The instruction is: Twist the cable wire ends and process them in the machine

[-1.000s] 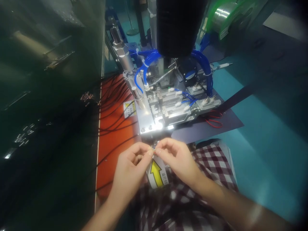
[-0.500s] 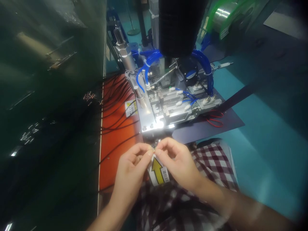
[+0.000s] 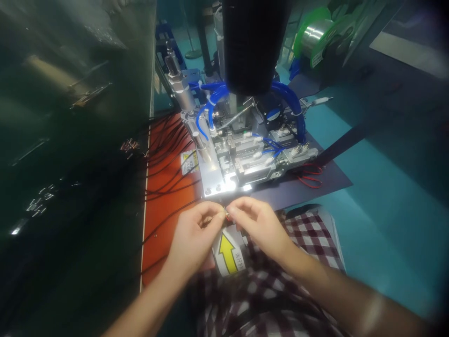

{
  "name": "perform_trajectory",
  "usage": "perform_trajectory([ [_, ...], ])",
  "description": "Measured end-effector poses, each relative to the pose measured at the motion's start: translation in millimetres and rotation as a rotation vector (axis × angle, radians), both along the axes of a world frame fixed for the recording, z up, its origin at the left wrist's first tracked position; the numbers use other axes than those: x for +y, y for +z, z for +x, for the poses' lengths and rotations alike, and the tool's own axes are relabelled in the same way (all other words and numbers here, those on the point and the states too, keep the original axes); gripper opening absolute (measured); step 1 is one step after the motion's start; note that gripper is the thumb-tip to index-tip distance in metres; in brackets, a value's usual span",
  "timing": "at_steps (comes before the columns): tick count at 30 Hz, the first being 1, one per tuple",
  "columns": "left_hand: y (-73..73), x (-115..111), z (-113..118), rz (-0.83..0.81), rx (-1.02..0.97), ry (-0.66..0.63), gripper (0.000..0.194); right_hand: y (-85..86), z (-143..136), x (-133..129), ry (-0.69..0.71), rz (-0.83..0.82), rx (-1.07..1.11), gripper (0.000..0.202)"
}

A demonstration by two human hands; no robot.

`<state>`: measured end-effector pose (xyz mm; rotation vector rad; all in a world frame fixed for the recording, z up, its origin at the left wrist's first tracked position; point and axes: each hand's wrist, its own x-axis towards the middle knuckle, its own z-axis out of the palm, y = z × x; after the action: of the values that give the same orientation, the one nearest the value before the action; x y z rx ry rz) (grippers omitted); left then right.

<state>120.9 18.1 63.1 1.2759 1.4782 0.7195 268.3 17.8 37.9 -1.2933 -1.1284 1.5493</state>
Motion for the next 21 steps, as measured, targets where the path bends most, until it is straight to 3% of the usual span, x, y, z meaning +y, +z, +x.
perform_trajectory([
  [7,-5.6,8.8,11.1,0.021,0.063,-0.008,0.017,-4.0,6.8,5.2,-0.031,0.004,0.017,0.019],
  [16,-9.0,7.9,14.4,-0.042,0.105,0.019,0.019,-22.7,7.6,6.8,-0.016,0.000,-0.005,0.021],
  [21,-10.6,5.1,14.2,-0.050,0.081,0.021,0.019,-24.2,9.5,4.4,0.026,0.059,-0.147,0.028],
])
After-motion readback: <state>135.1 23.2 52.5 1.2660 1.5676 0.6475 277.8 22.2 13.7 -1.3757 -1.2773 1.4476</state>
